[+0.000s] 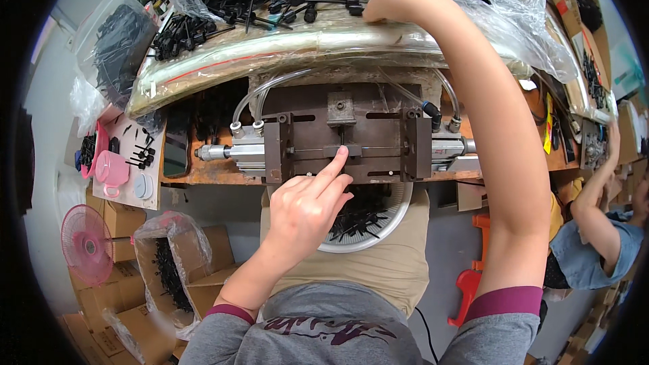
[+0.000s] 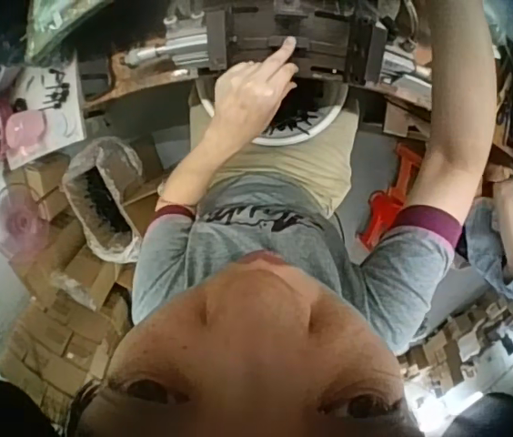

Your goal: Manually assemble small black plastic and electronic components using a fixture on a workbench.

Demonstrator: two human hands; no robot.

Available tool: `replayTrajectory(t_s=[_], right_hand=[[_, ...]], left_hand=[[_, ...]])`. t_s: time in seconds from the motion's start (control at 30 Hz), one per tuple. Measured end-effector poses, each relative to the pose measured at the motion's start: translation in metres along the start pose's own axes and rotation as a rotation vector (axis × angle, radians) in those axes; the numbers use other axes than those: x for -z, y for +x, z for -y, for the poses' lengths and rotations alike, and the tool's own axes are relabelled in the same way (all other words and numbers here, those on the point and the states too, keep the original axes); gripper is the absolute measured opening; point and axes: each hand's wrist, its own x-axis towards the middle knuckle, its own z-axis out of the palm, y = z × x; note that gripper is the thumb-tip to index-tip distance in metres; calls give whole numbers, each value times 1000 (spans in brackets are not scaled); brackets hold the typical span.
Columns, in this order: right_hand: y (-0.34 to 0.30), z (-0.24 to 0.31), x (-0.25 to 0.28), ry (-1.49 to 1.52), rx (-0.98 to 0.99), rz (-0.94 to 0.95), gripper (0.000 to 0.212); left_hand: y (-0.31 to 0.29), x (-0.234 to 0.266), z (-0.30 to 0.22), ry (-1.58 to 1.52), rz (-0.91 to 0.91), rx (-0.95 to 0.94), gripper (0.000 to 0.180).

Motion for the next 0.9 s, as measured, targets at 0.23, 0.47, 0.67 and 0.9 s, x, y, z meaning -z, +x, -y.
replayTrajectory(t_s=[0.23,0.47,0.67,0.9], right_hand=[[2,-6,5,-86,120,-7,38],[-15,-8,45,489,-180,-133,23],[-57,8,33,849,51,-492,21],[-173,94,-27,248,657,-627,34]], left_hand=[[-1,-1,1,-16,21,18,24],[-1,-2,3,-31,19,9,25],[5,13,-2,-213,14,56,30],[10,38,-8,-830,-372,282,39]])
